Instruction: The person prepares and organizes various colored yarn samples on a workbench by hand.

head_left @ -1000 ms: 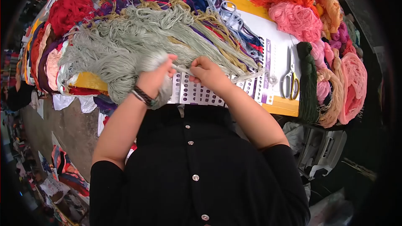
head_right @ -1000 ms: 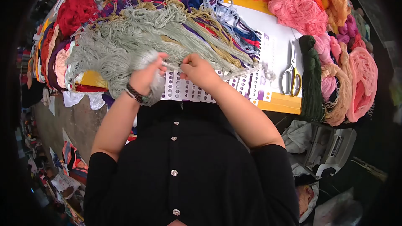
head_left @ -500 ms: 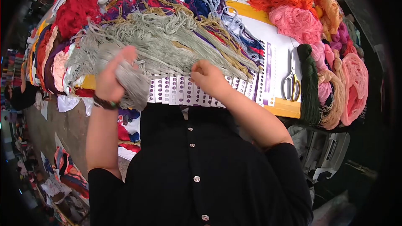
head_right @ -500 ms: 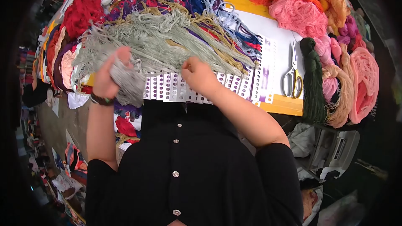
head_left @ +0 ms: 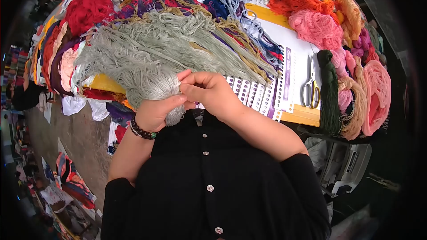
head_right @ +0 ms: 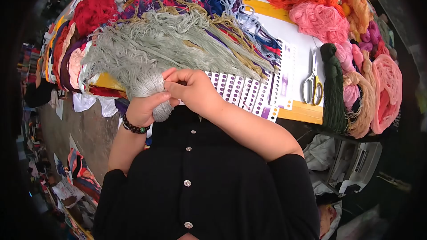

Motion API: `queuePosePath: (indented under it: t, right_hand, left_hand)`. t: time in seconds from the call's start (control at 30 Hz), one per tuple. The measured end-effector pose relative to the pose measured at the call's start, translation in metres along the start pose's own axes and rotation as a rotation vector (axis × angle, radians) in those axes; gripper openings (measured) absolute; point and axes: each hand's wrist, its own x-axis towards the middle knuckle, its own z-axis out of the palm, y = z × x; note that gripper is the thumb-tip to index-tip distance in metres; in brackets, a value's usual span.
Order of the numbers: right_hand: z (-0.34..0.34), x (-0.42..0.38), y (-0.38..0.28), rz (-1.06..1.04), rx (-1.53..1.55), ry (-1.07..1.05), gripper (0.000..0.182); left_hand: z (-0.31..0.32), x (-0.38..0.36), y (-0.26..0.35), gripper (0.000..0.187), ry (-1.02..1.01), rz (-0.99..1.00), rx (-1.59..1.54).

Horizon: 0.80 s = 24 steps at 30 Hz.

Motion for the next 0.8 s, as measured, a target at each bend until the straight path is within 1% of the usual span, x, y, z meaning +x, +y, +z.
queuePosePath:
  t: [0.07,0.13,0.23,0.27,0.33,0.37,0.43,0.57,0.67,0.73,0.77,0.8]
  right_hand:
    - [0.0,-0.001,0.0,-0.005,0.047,-0.022,0.012]
    - [0.001,-0.003,-0.001,-0.119,0.043,-0.036,0.01]
    - [0.002,-0.004,-0.001,-0.142,0.001,-0.014,0.011]
    - [0.002,-0.005,-0.002,-0.141,0.001,-0.015,0.011]
    - [0.003,-0.006,-0.003,-0.042,0.022,0.026,0.011]
    - [0.002,-0.005,-0.002,-0.041,0.021,0.026,0.011]
    - [0.002,-0.004,-0.001,0.051,0.051,0.019,0.012]
    - [0.001,-0.002,0.005,0.03,0.079,0.055,0.013]
    - [0.001,-0.003,0.004,0.018,0.092,0.072,0.013]
    - [0.001,-0.003,0.004,-0.062,0.067,0.082,0.012]
    - [0.001,-0.003,0.003,-0.062,0.067,0.082,0.012]
    - [0.002,-0.003,0.002,-0.071,0.058,0.081,0.011]
  left_hand:
    - [-0.002,-0.001,0.002,0.047,0.004,-0.036,0.003]
    - [-0.006,-0.001,0.001,0.046,0.037,-0.023,0.051]
    - [-0.007,-0.002,0.004,0.045,0.036,-0.032,0.032]
    - [-0.006,-0.003,0.003,0.045,0.038,-0.031,0.031]
    - [-0.003,-0.003,0.001,0.044,0.037,-0.038,0.012]
    - [-0.001,-0.002,0.0,0.044,0.037,-0.037,0.012]
    - [0.002,-0.001,-0.003,0.043,0.051,0.013,0.087]
    - [0.004,-0.001,-0.006,0.043,0.049,0.019,0.082]
    - [0.001,-0.002,-0.003,0.042,0.034,-0.028,0.081]
    - [-0.006,-0.002,-0.002,0.039,0.029,0.01,0.13]
    - [-0.006,-0.001,-0.003,0.039,0.029,0.01,0.129]
    - [-0.006,-0.001,-0.004,0.038,0.07,0.007,0.103]
